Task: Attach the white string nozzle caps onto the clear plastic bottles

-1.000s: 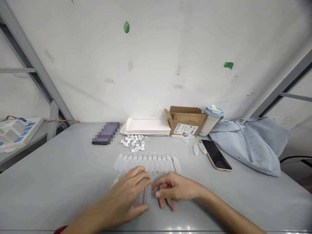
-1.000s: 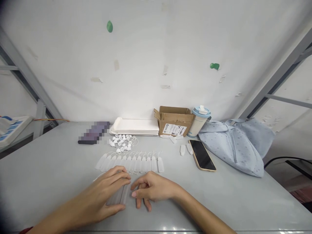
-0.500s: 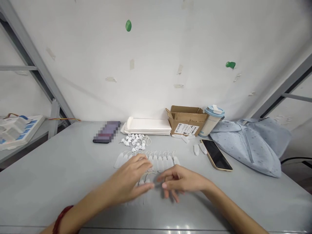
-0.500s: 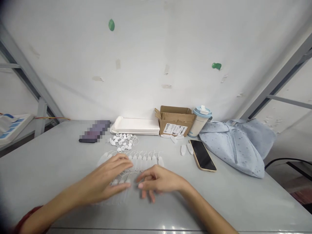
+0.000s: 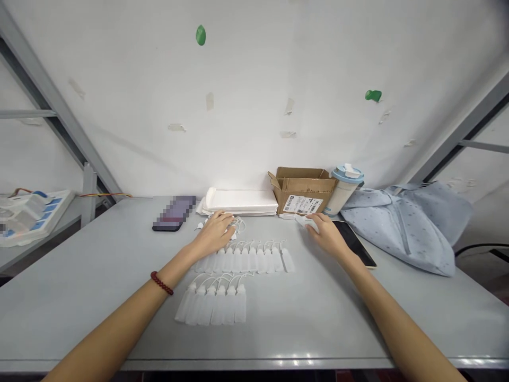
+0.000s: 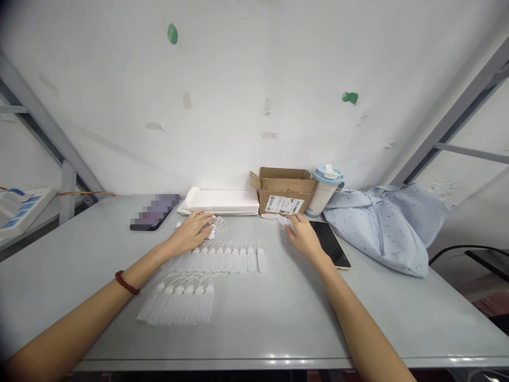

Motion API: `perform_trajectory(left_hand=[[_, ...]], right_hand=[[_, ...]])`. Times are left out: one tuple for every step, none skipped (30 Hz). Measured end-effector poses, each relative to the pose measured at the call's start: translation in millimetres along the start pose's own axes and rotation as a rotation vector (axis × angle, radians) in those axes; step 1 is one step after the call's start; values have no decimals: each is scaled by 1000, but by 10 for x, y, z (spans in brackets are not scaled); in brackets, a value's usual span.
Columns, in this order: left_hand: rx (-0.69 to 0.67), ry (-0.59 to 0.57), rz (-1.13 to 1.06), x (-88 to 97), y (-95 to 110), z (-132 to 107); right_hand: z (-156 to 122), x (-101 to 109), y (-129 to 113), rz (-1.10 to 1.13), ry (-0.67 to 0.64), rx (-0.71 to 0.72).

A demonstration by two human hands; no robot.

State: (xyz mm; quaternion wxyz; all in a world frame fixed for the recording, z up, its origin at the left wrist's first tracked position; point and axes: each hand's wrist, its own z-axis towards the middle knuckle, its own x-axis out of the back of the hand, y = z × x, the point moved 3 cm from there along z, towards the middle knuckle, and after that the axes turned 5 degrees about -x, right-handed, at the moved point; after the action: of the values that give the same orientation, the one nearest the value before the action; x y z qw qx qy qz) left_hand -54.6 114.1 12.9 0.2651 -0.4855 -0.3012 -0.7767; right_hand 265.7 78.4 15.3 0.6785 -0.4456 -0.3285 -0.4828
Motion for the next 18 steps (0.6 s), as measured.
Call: perform_trajectory(left_hand=[[3,-7,4,-9,-23,-2],[4,-14,7,-15,-39,-5],[2,-20,12,-19,-48,-9],[-3,-28,16,-22,-51,-14],[-10,-35,20,-24,-50,-21],[-18,-42,25,-23,-45,-30],[-26,-46,29,-21,-38,-39],[-34,-47,34,-17,-30,-50],[-41,-45,38,-10,-23,-62],[-44,-40,41,-3,-18,-73],[-46,-33,42,6,-14,-84],[-45,-26,42,15,-12,-93],[-45,-19,38,23,-10,-101],[-44,-11,33,32,-9,-108],[-42,1,25,43,-8,-112],[-38,17,15,54,-6,-116],[-32,35,1,66,-4,-120],[-21,56,-14,78,-2,-123]], right_hand=[[4,-31,15,-28,1,12],[5,-60,20,-54,-3,24],[3,-85,19,-77,-12,36],[0,-108,12,-96,-23,48],[-4,-127,1,-113,-35,59],[-8,-143,-11,-127,-47,68],[-13,-156,-24,-140,-57,75],[-17,-166,-36,-151,-66,80],[-19,-174,-45,-160,-73,81],[-21,-181,-51,-166,-79,80],[-21,-188,-53,-169,-85,79],[-20,-194,-51,-168,-91,78],[-18,-200,-47,-165,-96,77],[-16,-206,-40,-159,-101,76],[-13,-212,-33,-153,-105,74],[-11,-217,-25,-147,-107,73],[-10,-222,-19,-140,-110,71],[-10,-226,-16,-132,-112,70]])
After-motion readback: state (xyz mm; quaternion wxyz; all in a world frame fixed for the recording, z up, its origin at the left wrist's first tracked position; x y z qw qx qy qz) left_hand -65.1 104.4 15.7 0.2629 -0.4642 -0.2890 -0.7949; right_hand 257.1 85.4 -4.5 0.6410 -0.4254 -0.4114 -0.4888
